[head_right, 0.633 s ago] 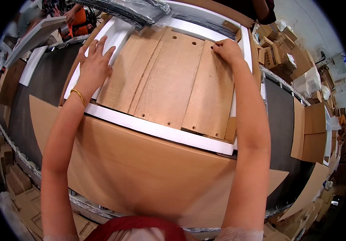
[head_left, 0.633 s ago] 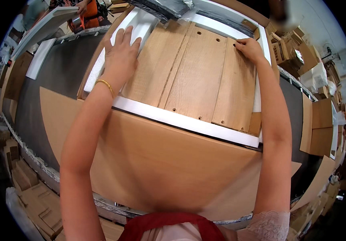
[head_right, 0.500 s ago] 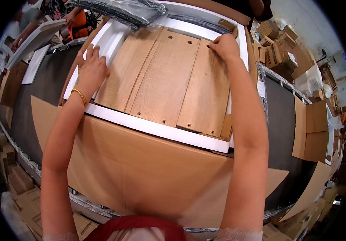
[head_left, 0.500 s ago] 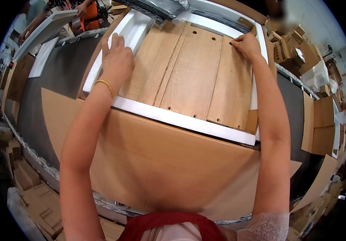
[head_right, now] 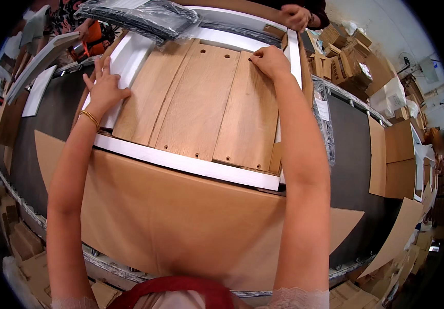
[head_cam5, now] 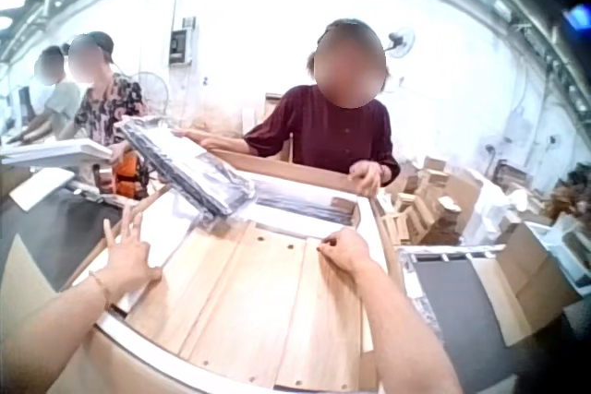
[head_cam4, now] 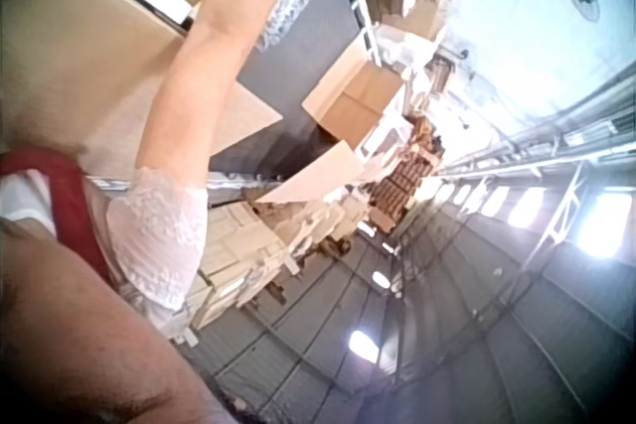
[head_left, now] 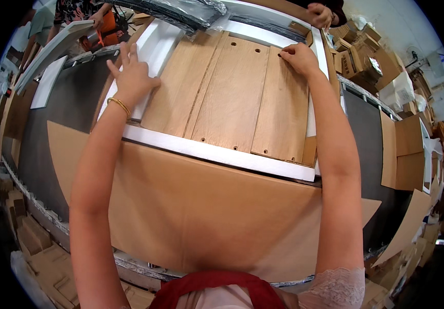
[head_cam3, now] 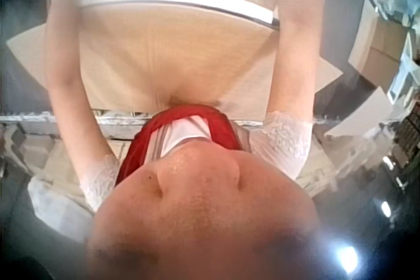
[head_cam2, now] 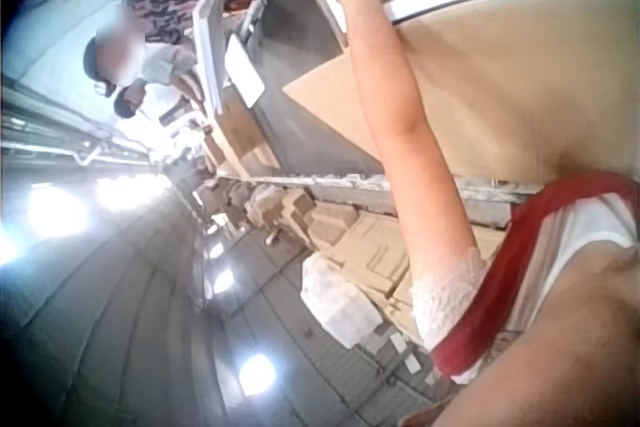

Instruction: The person packs wooden furniture panels and hardware into a cardboard box on a conveyor belt, placing foam spacers and smaller boxes inside, then goes to retrieve more foam wrap.

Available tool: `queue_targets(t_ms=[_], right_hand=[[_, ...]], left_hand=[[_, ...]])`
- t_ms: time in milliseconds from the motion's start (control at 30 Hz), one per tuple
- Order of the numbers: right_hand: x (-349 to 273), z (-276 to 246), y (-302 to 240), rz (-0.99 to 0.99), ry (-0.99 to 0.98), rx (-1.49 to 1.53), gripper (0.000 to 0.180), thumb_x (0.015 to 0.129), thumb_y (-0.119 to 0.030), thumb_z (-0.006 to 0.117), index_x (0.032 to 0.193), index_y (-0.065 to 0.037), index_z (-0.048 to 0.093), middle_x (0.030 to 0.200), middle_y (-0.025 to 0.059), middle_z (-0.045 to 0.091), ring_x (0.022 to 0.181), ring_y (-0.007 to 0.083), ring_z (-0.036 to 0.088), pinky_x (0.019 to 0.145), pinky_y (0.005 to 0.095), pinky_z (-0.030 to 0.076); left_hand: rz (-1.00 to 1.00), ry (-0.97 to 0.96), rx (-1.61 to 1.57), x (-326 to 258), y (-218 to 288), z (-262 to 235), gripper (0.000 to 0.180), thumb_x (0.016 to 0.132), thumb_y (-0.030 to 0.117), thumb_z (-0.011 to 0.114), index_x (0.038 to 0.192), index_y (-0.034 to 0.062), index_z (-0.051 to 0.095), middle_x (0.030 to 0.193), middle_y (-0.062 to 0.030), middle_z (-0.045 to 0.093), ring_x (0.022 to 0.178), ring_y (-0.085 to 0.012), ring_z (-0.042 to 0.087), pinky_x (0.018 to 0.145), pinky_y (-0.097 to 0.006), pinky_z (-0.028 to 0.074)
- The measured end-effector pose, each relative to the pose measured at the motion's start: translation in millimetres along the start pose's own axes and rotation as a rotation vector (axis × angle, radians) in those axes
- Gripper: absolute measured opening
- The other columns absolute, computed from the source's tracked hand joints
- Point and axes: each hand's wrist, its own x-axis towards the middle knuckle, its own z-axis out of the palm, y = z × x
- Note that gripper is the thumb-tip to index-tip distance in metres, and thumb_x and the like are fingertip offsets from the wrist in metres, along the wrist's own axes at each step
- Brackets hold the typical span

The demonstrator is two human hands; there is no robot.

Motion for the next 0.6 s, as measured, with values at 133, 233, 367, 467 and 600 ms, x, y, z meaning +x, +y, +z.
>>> queue_targets(t_ms=[133, 233, 367, 467, 600], right_hand=[[2, 0, -3, 0.012, -0.006, 0.007, 0.027, 0.074, -0.032, 0.058, 0.09, -0.013, 0.067, 0.09, 0.0081, 0.064, 0.085, 0.0227, 0.06, 0.076, 0.0317, 0.046], [4, -1, 1, 0.008, -0.003, 0.028, 0.027, 0.074, -0.033, 0.058, 0.092, -0.013, 0.067, 0.092, 0.0076, 0.064, 0.087, 0.0222, 0.059, 0.077, 0.0314, 0.046], [6, 1, -3, 0.003, -0.008, 0.008, 0.028, 0.075, -0.033, 0.057, 0.092, -0.013, 0.067, 0.093, 0.0075, 0.063, 0.088, 0.0223, 0.059, 0.078, 0.0319, 0.045], [7, 3, 3, -0.03, -0.029, -0.008, 0.028, 0.075, -0.033, 0.057, 0.092, -0.013, 0.066, 0.094, 0.0077, 0.063, 0.088, 0.0233, 0.059, 0.079, 0.0329, 0.045], [3, 2, -6, -0.046, 0.021, -0.063, 0.027, 0.075, -0.033, 0.057, 0.092, -0.014, 0.067, 0.098, 0.0078, 0.06, 0.09, 0.0235, 0.058, 0.078, 0.0321, 0.045]], left_hand=[[-0.071, -0.018, -0.041, 9, -3, -2, 0.047, 0.055, 0.033, 0.065, 0.088, 0.0009, 0.062, 0.137, -0.0194, 0.021, 0.13, -0.0366, 0.0, 0.093, -0.067, 0.005], [-0.103, 0.297, -0.26, 13, -1, 10, 0.054, 0.055, 0.032, 0.065, 0.1, 0.0032, 0.056, 0.137, -0.0184, 0.022, 0.13, -0.0368, 0.004, 0.093, -0.067, 0.008], [0.085, 0.175, -0.353, 8, -12, 16, 0.058, 0.062, 0.034, 0.067, 0.11, 0.0075, 0.049, 0.133, -0.0159, 0.03, 0.129, -0.0334, 0.014, 0.089, -0.066, 0.019], [0.013, 0.207, 0.109, -8, -3, 9, 0.045, 0.066, 0.036, 0.065, 0.099, 0.0067, 0.059, 0.13, -0.0149, 0.036, 0.127, -0.0297, 0.02, 0.089, -0.066, 0.021], [0.028, 0.177, 0.199, -21, 0, -7, 0.034, 0.066, 0.036, 0.064, 0.082, 0.0064, 0.067, 0.128, -0.0135, 0.039, 0.126, -0.0283, 0.023, 0.09, -0.065, 0.022]])
